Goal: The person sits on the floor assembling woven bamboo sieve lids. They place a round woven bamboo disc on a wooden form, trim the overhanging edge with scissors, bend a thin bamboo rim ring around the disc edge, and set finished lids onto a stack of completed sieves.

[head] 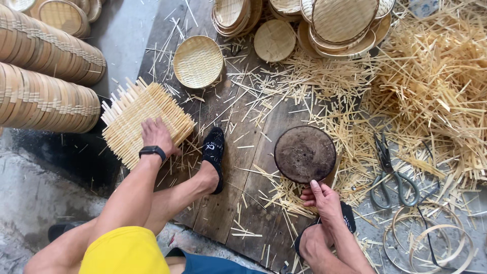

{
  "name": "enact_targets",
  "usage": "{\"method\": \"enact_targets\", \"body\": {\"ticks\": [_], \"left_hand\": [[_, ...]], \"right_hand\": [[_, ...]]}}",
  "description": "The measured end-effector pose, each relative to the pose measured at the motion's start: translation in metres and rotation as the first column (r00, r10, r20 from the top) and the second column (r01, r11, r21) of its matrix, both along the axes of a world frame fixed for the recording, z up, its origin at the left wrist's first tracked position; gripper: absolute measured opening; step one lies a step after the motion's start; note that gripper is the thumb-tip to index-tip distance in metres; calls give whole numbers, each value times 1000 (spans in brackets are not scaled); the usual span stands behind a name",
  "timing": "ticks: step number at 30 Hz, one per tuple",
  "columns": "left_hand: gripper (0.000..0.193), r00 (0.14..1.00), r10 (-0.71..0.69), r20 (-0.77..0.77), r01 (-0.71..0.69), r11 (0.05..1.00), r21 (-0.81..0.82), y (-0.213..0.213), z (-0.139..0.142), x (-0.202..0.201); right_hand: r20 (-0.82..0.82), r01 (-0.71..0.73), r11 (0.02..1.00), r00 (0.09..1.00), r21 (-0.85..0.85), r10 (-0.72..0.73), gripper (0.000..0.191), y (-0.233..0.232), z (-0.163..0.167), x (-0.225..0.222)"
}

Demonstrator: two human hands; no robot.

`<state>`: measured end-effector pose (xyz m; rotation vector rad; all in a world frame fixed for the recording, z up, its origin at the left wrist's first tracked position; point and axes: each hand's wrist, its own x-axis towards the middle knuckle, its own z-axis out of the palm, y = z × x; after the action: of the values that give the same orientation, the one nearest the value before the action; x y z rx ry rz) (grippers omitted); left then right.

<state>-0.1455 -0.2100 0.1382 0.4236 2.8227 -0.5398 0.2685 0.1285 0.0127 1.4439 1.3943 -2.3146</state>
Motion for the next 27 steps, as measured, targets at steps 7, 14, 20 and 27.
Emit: {"method": "enact_targets", "body": {"ticks": [7,14,20,27], "left_hand": [[82,924,170,342,-269,926,266,-59,-7,-21],[33,972,-28,234,-94,865,494,-73,31,-38],[73,990,-34,135,-33,885,464,-27,1,3],[74,948,179,263,-233,954,188,-20,-2,-2]], "right_hand": [[1,60,998,998,-10,-60,42,4,-6,23],[-78,172,984,981,-48,-175,39,10,-7,30],[-92,161,986,982,-44,-164,37,11,-9,29],[-86,109,994,991,19,-107,35,11,-9,32]]}}
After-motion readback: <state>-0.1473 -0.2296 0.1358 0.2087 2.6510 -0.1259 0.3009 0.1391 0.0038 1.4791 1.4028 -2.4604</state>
